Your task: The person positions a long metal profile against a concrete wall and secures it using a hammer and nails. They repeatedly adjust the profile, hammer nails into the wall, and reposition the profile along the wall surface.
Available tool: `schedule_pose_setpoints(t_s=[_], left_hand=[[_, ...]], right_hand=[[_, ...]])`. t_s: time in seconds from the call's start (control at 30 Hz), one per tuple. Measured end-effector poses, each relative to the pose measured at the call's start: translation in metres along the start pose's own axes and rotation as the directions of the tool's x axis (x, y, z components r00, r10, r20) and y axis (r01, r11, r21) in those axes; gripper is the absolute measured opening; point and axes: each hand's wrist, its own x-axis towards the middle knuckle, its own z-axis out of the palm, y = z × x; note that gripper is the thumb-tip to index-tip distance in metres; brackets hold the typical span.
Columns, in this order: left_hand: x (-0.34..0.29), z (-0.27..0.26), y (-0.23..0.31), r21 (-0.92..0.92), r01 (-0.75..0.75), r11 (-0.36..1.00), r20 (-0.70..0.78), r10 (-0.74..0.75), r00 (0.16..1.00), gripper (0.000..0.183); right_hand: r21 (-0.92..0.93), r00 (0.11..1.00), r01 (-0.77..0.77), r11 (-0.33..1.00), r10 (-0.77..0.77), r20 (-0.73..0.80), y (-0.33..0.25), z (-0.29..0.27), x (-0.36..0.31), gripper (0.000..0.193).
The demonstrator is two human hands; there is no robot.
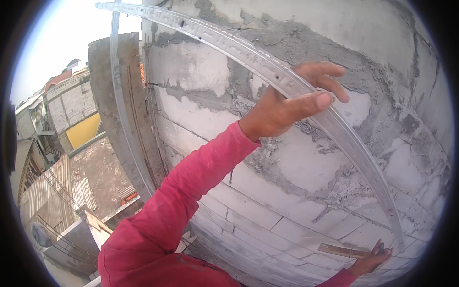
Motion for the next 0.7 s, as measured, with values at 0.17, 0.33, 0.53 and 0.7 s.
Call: schedule_pose_setpoints(t_s=[0.17,0.33,0.53,0.7], left_hand=[[-0.018,-0.003,0.0,-0.078,0.047,0.996,-0.052,-0.051,0.997,0.053],[-0.023,0.003,-0.005,-0.134,0.124,0.983,-0.063,-0.133,0.989,0.048],[-0.026,0.004,-0.013,-0.04,0.084,0.996,-0.052,-0.086,0.995,0.046],[-0.01,0.013,-0.049,0.141,0.045,0.989,-0.066,-0.036,0.997,0.054]], right_hand=[[0.083,0.992,-0.117,0.99,0.12,-0.033,0.004,0.048,0.013,0.057],[-0.146,0.997,0.027,0.989,-0.037,-0.072,0.019,0.044,0.042,0.061],[-0.175,0.975,0.2,0.964,-0.179,0.132,0.006,0.039,0.037,0.056],[0.185,0.994,0.007,0.983,0.013,-0.105,-0.003,0.082,0.053,0.042]])
